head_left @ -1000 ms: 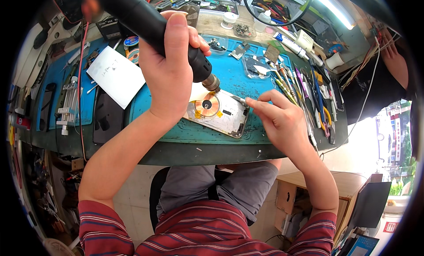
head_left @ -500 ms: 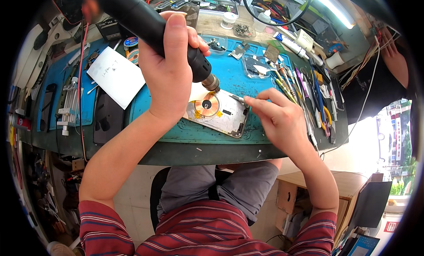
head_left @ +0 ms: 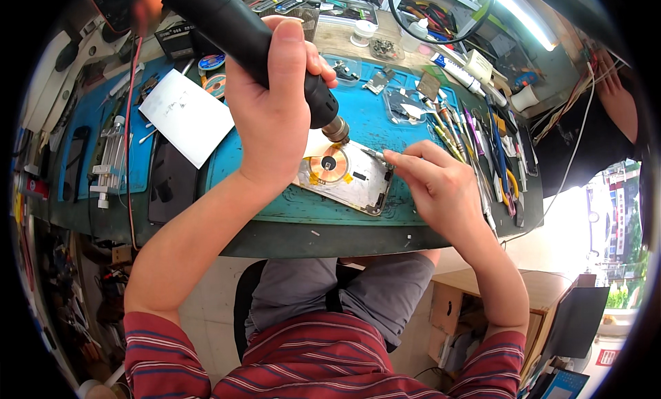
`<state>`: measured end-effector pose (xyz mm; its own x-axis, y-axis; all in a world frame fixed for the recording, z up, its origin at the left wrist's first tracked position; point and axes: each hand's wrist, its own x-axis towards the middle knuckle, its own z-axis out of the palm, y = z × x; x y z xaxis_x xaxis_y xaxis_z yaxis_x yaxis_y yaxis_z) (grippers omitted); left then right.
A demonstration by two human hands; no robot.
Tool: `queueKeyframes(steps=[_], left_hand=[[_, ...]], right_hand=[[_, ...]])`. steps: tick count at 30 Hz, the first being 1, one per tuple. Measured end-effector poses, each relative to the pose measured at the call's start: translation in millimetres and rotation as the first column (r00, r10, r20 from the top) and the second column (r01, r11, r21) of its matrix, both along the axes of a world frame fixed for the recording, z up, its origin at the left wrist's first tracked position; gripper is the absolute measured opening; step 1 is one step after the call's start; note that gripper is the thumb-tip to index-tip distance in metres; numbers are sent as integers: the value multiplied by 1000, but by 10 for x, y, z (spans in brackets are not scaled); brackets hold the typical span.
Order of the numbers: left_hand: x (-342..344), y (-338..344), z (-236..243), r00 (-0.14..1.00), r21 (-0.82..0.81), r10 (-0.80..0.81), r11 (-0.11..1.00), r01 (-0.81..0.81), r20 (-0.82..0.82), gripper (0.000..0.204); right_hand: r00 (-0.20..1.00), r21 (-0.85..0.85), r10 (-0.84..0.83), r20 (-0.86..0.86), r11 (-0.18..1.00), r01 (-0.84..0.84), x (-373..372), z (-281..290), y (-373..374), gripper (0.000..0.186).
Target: The person uses a heat gun and a small metal tool to work on the back of a disassembled smartphone. They heat specific areas and use the tool to pry or adjust components on the phone's back panel.
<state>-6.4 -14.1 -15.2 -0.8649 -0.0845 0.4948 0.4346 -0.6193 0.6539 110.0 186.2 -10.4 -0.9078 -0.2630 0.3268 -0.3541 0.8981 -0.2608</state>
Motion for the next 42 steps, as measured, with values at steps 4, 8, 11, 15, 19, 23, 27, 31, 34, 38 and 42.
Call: queueKeyframes(steps=[4, 8, 11, 15, 19, 23, 27, 31, 34, 38, 42], left_hand=[[4, 6, 1, 1000, 8, 3, 1000, -3, 1, 24], [8, 4, 3, 1000, 1, 1, 1000, -1, -1, 24], [10, -5, -5, 1000, 2, 3, 1000, -3, 6, 24], [11, 3, 3, 1000, 2, -6, 1000, 6, 13, 25], [11, -10, 5, 1000, 0, -5, 1000, 5, 16, 24], [12, -17, 22, 1000, 3, 1, 1000, -1, 18, 24], [19, -17, -4, 1000, -55, 8, 998, -7, 18, 27], [2, -104, 71, 1000, -61, 19, 998, -20, -4, 31], [-29, -193, 154, 999, 11, 21, 1000, -21, -47, 33], [-58, -377, 287, 999, 87, 36, 995, -38, 15, 38], [-124, -552, 438, 991, 134, 135, 982, -136, 18, 38]], right_hand=[[999, 58, -13, -45, 998, 16, 13, 18, -32, 24], [999, 24, -3, -41, 1000, 4, 4, -11, -13, 24], [999, 12, 6, -39, 1000, -6, -26, -15, -3, 24], [1000, -27, -3, -30, 1000, 2, -6, -36, -2, 22], [999, 67, 31, -11, 997, -30, -28, 52, -23, 31], [994, 211, 110, 17, 971, -111, -106, 114, -92, 42], [990, 253, 108, 86, 959, -127, -173, 88, -63, 43], [980, 134, 86, 182, 985, -111, -219, 96, -48, 38], [960, -57, 70, 270, 997, -56, -274, 88, 2, 33], [969, -259, -13, 248, 963, 79, -352, 160, 158, 32], [990, -125, -117, 76, 984, 125, -506, 253, 476, 28]])
